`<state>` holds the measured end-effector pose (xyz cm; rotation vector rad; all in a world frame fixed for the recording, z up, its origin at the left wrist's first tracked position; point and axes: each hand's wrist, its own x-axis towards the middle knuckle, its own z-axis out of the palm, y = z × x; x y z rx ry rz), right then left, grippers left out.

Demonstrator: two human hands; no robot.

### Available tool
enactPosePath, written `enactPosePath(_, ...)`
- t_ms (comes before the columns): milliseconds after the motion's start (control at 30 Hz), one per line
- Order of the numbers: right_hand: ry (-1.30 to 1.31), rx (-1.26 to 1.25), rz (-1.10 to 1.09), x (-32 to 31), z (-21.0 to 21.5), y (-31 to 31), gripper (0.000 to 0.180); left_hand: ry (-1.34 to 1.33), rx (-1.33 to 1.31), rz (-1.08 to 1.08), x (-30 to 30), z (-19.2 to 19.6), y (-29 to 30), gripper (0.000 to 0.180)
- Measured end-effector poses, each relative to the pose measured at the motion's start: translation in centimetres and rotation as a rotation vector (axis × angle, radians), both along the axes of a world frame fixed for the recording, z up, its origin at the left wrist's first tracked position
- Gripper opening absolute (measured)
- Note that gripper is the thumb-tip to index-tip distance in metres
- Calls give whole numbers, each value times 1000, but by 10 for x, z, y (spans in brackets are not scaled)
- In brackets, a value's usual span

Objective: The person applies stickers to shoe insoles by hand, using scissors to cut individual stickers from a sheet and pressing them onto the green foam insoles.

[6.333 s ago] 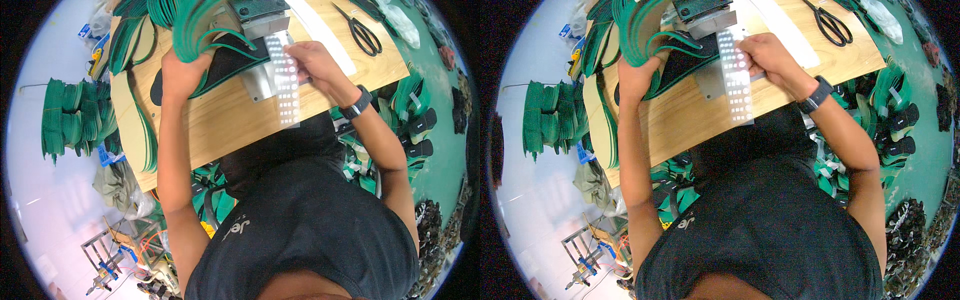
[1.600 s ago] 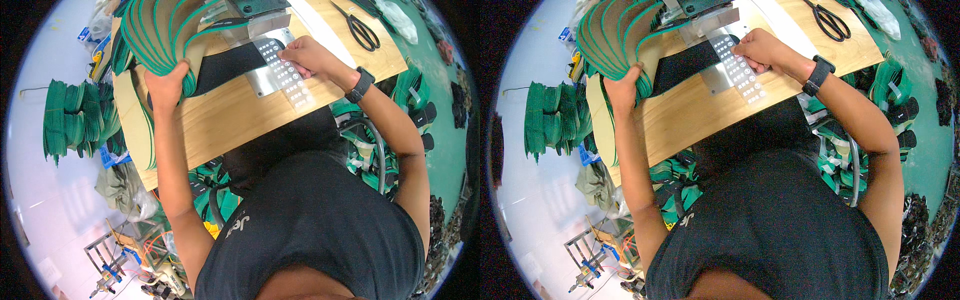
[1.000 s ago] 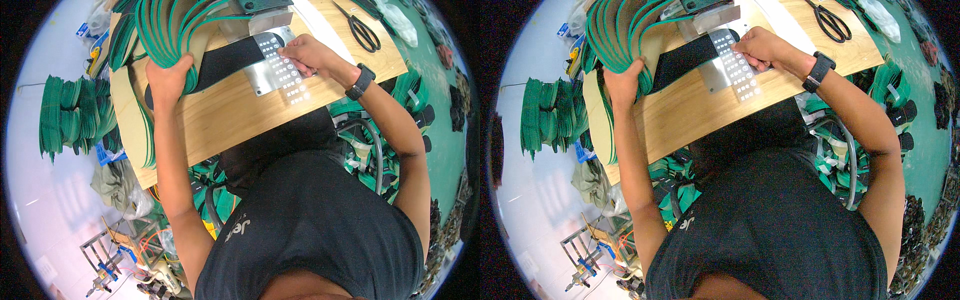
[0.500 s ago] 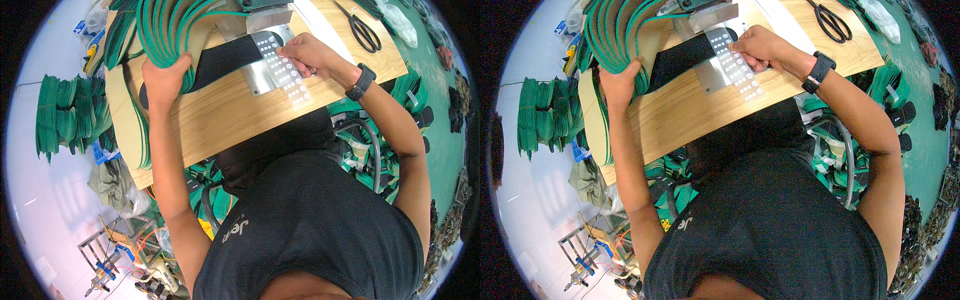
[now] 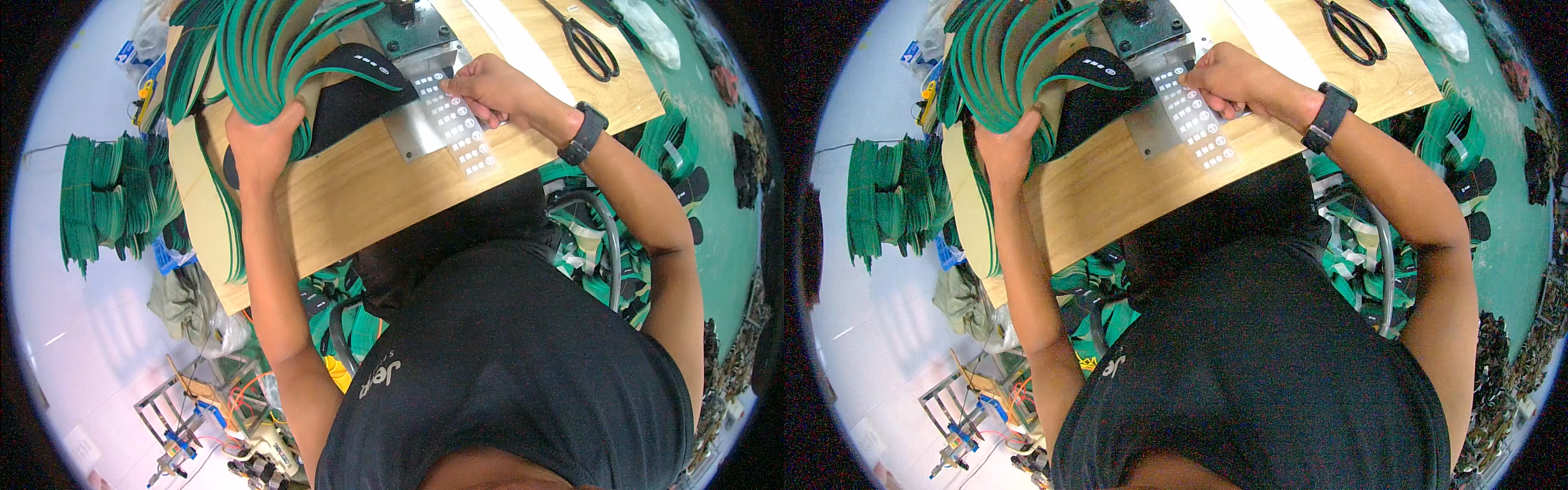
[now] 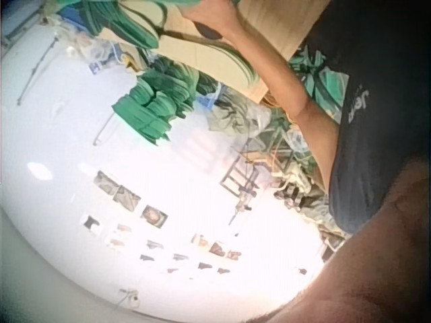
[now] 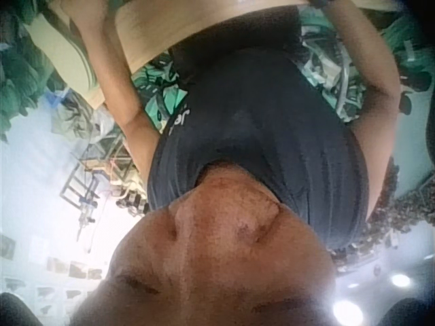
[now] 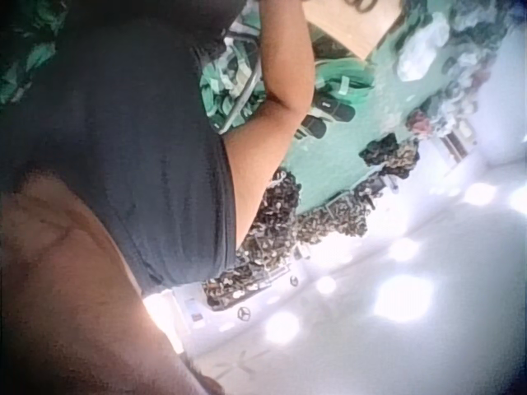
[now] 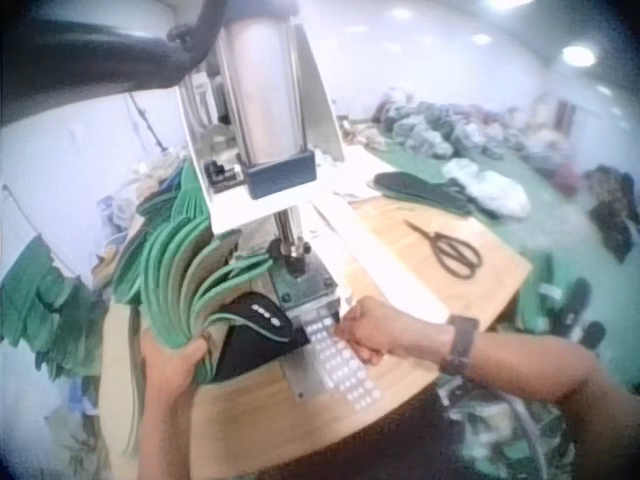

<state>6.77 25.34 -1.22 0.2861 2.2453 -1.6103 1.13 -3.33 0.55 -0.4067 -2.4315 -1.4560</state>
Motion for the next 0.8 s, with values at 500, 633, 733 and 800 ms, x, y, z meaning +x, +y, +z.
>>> enactPosePath(500, 36, -9, -40, 6, -1, 0, 32, -50, 16, -45, 8, -5, 8, 28)
enactPosePath(633, 72, -68, -49, 13, 3, 0, 29, -76, -5, -33, 10, -2, 5, 28)
enactPosePath(733, 151, -79, -4, 14, 0, 7, 27, -88, -75, -15, 14, -1, 2, 30)
enactPosePath(800, 215, 10, -35, 15, 9, 15, 27, -62, -86, 7, 18, -2, 1, 30)
